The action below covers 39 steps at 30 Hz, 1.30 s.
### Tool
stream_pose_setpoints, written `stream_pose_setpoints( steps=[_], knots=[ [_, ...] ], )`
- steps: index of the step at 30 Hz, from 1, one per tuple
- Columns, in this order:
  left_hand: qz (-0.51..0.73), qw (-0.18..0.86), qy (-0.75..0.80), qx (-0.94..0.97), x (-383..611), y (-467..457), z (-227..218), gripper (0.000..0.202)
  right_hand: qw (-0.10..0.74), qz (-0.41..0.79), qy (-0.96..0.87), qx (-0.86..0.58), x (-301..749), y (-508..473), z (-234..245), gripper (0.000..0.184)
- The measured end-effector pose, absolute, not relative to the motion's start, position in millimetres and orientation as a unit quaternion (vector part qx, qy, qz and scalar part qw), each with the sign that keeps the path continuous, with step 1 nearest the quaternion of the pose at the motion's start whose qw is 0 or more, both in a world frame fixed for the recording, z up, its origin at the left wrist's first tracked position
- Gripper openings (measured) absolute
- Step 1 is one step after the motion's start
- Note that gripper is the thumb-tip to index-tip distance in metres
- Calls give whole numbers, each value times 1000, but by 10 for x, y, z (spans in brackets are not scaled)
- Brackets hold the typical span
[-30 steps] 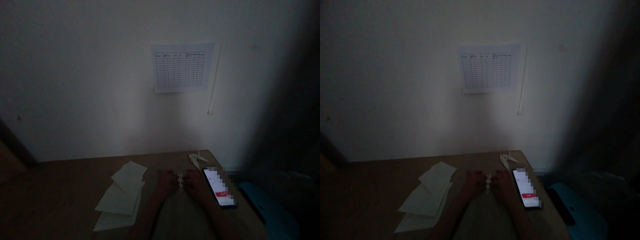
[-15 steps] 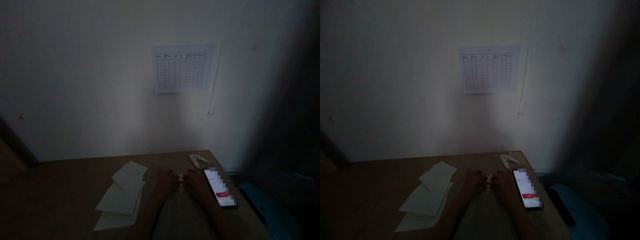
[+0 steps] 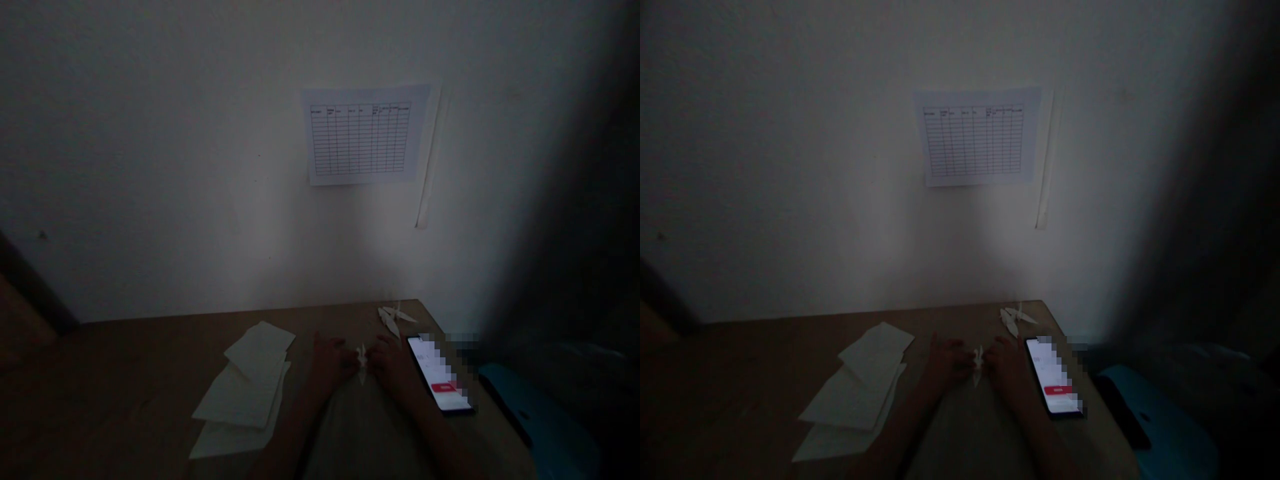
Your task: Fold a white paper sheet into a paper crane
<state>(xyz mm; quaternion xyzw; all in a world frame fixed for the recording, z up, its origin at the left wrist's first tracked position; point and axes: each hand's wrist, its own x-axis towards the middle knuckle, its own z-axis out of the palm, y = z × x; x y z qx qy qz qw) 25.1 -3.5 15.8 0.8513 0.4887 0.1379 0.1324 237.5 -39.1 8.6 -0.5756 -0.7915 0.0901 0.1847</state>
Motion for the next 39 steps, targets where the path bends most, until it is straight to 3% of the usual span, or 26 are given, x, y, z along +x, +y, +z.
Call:
stream_pose_setpoints(
  steps=[16, 23, 32, 39],
  knots=[
    [161, 231, 502, 818, 168, -67, 151, 21, 240, 125, -766, -584, 2395, -458, 18, 26],
    [171, 220, 518, 809, 248, -57, 131, 10, 234, 109, -756, -602, 2302, -389, -32, 18],
    [193, 206, 503, 817, 241, -67, 58, 23, 243, 117, -763, -588, 2305, -388, -57, 23],
    [152, 159, 480, 849, 245, -66, 101, 17, 238, 94, -776, -577, 2323, -388, -21, 22]
  ],
)
